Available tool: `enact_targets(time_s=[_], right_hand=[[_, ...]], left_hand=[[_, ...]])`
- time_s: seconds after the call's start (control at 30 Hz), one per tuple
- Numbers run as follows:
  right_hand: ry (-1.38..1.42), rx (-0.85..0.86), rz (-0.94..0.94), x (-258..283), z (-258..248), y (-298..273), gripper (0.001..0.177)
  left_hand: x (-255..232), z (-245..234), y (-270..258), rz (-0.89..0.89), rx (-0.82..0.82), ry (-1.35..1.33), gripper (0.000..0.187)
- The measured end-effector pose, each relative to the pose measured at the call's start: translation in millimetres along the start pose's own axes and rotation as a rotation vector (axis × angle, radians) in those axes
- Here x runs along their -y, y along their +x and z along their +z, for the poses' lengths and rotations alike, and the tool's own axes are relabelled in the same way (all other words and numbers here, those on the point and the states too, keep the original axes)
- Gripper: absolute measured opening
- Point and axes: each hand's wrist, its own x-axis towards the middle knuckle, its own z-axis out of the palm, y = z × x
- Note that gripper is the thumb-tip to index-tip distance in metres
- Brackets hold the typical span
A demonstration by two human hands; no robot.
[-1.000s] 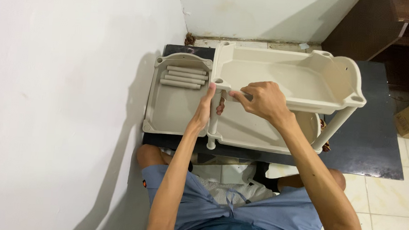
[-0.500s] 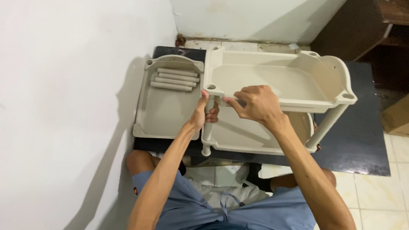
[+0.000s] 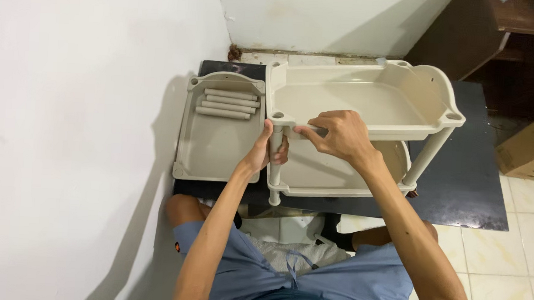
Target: The person assembles a beige plastic storage rack by inserting cylindrical legs into the corner holes of stacked trays. They repeatedly insert and remove legs to adjust fit, then place the assembled unit upright on the table.
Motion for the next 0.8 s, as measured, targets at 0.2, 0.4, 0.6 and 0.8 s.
enact_targets(time_s=[0.2,0.4,0.6,0.8], right_hand=[[0.015,-0.022,0.034,6,2,6,0.039],[0.017,0.018,0.065,7,5,0,0.039],[0.014,0.023,0.033,9,9,0,0.043],[0.029,0.035,0.034,10,9,0,0.042]], left_hand=[[-20,23,-9,-0.017,-0.423,0.151,0.085],[16,13,6,0.071,-0.426,0.142,0.084],[19,-10,2,-0.016,-0.226,0.097,0.085],[24,-15,3,-0.050,-0.151,0.108,0.084]])
